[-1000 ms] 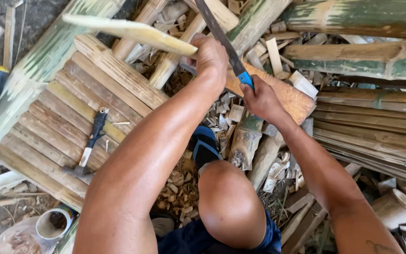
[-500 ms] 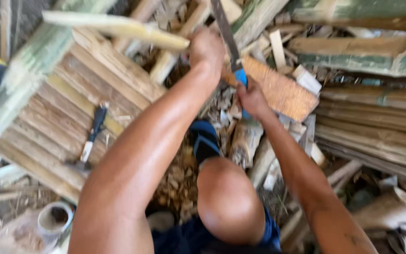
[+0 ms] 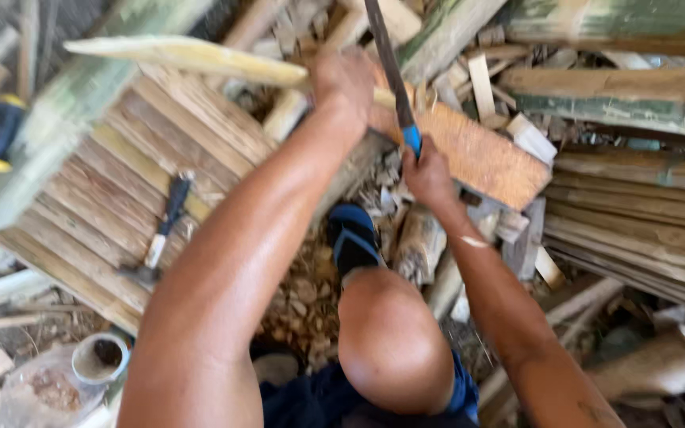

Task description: The person assembles a bamboo structure by placing bamboo slats into a frame, hammering nails to secure them, and sawing bamboo pieces to fit. The person uses a hammer, saw, and nails to complete the assembly.

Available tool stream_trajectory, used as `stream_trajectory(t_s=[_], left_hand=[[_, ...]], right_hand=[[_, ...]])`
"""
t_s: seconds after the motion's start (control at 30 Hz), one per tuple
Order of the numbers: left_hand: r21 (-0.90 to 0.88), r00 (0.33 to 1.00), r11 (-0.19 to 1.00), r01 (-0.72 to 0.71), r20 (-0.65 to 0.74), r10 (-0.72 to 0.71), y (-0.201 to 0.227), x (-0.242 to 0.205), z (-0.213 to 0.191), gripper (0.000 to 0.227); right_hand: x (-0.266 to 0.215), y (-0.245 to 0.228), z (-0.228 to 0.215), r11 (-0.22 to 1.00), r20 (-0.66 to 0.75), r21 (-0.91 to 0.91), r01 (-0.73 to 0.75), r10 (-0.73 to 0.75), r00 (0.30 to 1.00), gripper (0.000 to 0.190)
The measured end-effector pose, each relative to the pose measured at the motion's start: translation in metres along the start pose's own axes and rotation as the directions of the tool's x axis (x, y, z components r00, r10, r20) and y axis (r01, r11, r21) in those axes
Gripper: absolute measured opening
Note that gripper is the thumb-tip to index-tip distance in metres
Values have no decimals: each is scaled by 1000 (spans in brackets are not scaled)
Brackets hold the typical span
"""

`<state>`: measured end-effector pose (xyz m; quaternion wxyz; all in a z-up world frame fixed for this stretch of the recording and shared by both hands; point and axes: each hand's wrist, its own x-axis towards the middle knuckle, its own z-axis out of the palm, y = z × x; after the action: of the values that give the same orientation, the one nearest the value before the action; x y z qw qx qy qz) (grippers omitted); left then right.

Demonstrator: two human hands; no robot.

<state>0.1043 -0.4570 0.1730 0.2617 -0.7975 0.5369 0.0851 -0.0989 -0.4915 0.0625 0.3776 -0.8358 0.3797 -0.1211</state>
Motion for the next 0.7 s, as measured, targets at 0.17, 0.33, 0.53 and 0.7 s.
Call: stream_trajectory(t_s=[0.17, 0.33, 0.53, 0.7], left_hand=[[35, 993, 998, -50, 112, 46, -10, -1, 2, 60], [1, 983, 998, -62, 175, 61, -14, 1, -5, 35], [67, 981, 998, -20, 192, 7, -16, -8, -8, 43], [77, 990, 994, -79, 122, 70, -17, -23, 6, 36]], right_hand=[[-31, 8, -41, 933, -354, 200, 298, -215, 910, 18], [-21, 26, 28, 997, -179, -60, 42, -52, 983, 26], [-46, 43, 28, 988, -16, -100, -121, 120, 993, 25], [-41, 28, 21, 995, -219, 55, 80, -66, 973, 25]])
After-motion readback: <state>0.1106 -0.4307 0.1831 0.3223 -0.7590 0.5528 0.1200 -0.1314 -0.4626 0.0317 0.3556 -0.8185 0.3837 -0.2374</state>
